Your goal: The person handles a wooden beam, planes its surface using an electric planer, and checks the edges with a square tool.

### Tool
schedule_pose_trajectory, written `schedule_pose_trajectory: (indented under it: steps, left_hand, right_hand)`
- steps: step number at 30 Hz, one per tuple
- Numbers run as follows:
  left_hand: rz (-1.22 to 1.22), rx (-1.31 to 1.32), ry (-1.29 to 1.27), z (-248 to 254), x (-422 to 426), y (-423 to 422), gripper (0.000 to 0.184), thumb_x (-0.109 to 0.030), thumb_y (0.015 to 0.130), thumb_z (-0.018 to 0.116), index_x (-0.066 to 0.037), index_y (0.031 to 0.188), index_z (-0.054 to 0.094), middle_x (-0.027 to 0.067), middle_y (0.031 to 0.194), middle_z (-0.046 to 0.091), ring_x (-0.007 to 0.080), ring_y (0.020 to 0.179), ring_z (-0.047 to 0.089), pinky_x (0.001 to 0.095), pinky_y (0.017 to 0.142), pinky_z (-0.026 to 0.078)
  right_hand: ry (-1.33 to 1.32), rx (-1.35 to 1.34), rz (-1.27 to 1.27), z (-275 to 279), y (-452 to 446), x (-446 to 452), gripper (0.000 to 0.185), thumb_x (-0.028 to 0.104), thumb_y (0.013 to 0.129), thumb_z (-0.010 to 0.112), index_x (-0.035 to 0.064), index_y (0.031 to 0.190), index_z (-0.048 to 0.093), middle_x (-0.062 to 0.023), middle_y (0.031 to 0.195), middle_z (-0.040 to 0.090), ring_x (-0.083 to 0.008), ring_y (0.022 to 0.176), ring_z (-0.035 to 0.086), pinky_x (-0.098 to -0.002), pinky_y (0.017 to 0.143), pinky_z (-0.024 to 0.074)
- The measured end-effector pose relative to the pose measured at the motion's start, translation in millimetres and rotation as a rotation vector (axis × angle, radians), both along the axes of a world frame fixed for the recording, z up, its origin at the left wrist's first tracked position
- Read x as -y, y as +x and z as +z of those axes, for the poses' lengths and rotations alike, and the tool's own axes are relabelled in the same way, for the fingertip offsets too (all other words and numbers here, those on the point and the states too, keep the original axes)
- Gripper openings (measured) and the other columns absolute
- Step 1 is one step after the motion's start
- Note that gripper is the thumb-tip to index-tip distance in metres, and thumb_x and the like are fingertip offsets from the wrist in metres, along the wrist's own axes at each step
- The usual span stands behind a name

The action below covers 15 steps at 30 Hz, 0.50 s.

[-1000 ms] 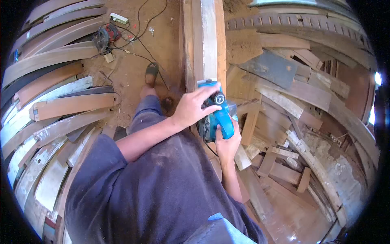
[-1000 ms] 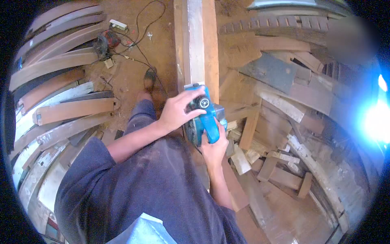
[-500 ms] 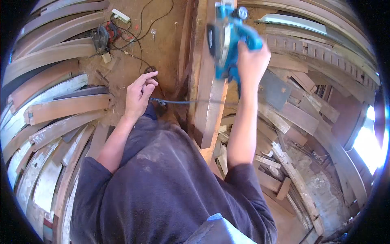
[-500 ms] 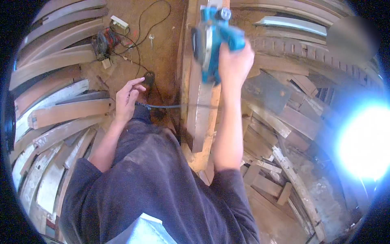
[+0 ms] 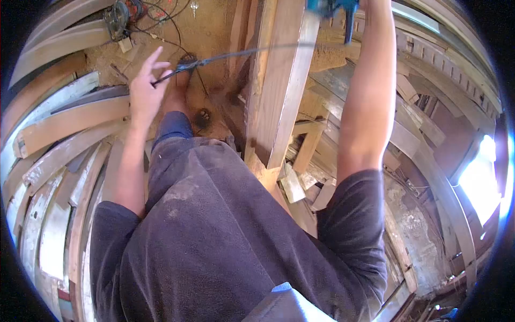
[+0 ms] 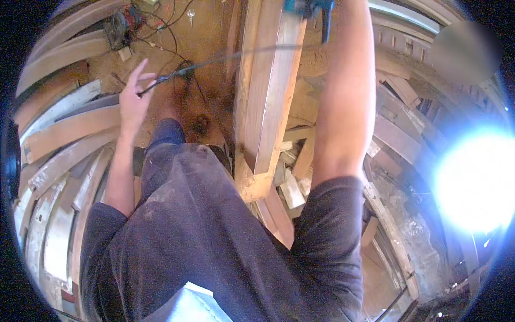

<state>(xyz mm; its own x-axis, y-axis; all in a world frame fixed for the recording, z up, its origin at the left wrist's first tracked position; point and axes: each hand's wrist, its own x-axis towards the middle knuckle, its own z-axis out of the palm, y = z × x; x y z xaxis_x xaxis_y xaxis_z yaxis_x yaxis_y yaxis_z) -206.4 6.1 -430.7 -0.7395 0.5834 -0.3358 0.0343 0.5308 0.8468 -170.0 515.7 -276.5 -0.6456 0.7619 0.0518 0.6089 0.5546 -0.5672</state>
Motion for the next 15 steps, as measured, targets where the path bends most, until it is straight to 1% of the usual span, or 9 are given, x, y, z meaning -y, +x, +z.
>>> schedule_pose_trajectory:
  steps: [2,3,4,5,6,8,9,10,15]
  left_hand:
    - [-0.015,-0.082,-0.002,-9,26,6,0.068,-0.007,0.093,0.078,-0.022,0.156,0.056,0.0019,0.115,0.079,0.0095,0.063,0.051,0.0282,0.063,0.049]
    - [-0.04,-0.169,-0.008,-10,36,12,0.067,-0.008,0.093,0.079,-0.022,0.155,0.057,0.0022,0.114,0.079,0.0098,0.063,0.052,0.0283,0.063,0.049]
    - [-0.065,-0.189,-0.026,-8,45,21,0.067,-0.006,0.092,0.08,-0.019,0.154,0.058,0.0034,0.116,0.078,0.0056,0.06,0.046,0.0237,0.063,0.047]
    - [-0.059,-0.184,-0.023,-7,53,36,0.067,-0.006,0.092,0.08,-0.019,0.154,0.058,0.0034,0.116,0.078,0.0056,0.06,0.046,0.0237,0.063,0.047]
    - [-0.108,-0.179,0.001,-4,60,52,0.068,-0.008,0.09,0.082,-0.019,0.153,0.059,0.0027,0.117,0.078,0.0063,0.061,0.046,0.0246,0.062,0.047]
    - [-0.204,-0.201,0.113,-5,72,82,0.072,-0.011,0.086,0.086,-0.02,0.152,0.06,0.0019,0.118,0.077,0.0087,0.061,0.049,0.0272,0.06,0.048]
    - [-0.26,-0.141,0.018,6,76,99,0.063,-0.015,0.088,0.083,-0.021,0.148,0.063,0.0091,0.117,0.076,0.026,0.103,0.073,0.0365,0.09,0.058]
    - [-0.293,-0.147,0.042,8,78,113,0.061,-0.015,0.088,0.082,-0.02,0.147,0.064,0.0095,0.116,0.075,0.0277,0.105,0.073,0.038,0.093,0.058]
    - [-0.329,-0.124,0.072,4,93,147,0.057,-0.014,0.089,0.081,-0.017,0.144,0.066,0.01,0.113,0.075,0.0304,0.11,0.072,0.0398,0.097,0.056]
  right_hand:
    - [0.026,0.021,0.008,17,61,88,0.014,0.014,0.08,0.067,0.0023,0.075,0.071,-0.0063,0.058,0.062,-0.0183,0.049,0.06,-0.0378,0.048,0.0448]
    - [-0.141,0.088,-0.195,25,108,132,0.012,0.01,0.084,0.076,0.0009,0.092,0.075,-0.0053,0.065,0.068,-0.0136,0.054,0.062,-0.0313,0.054,0.0498]
    - [-0.173,0.065,-0.158,32,150,177,0.013,0.009,0.086,0.075,-0.0008,0.093,0.071,-0.0106,0.072,0.071,-0.0171,0.06,0.068,-0.0344,0.059,0.0544]
    - [-0.14,0.025,-0.203,32,192,222,0.012,0.011,0.088,0.077,0.0032,0.093,0.069,-0.0039,0.068,0.067,-0.0095,0.052,0.06,-0.0298,0.049,0.0471]
    - [-0.28,0.109,-0.339,39,239,265,0.02,0.01,0.088,0.078,0.0005,0.104,0.07,-0.0076,0.076,0.071,-0.0156,0.064,0.067,-0.0334,0.061,0.0541]
    - [-0.277,0.151,-0.398,42,339,356,0.029,0.012,0.09,0.078,-0.0013,0.114,0.069,-0.0108,0.089,0.073,-0.0178,0.079,0.069,-0.0355,0.075,0.0546]
    - [-0.274,0.166,-0.421,42,384,397,0.034,0.012,0.091,0.078,-0.0021,0.12,0.068,-0.0124,0.096,0.074,-0.0189,0.086,0.069,-0.0366,0.083,0.0549]
    - [-0.259,0.18,-0.444,43,418,429,0.038,0.013,0.092,0.077,-0.003,0.125,0.067,-0.014,0.103,0.075,-0.02,0.094,0.07,-0.0377,0.09,0.0552]
    - [-0.196,0.176,-0.434,46,425,446,0.037,0.014,0.092,0.077,-0.0023,0.124,0.067,-0.0123,0.099,0.074,-0.0183,0.093,0.068,-0.0363,0.089,0.0545]
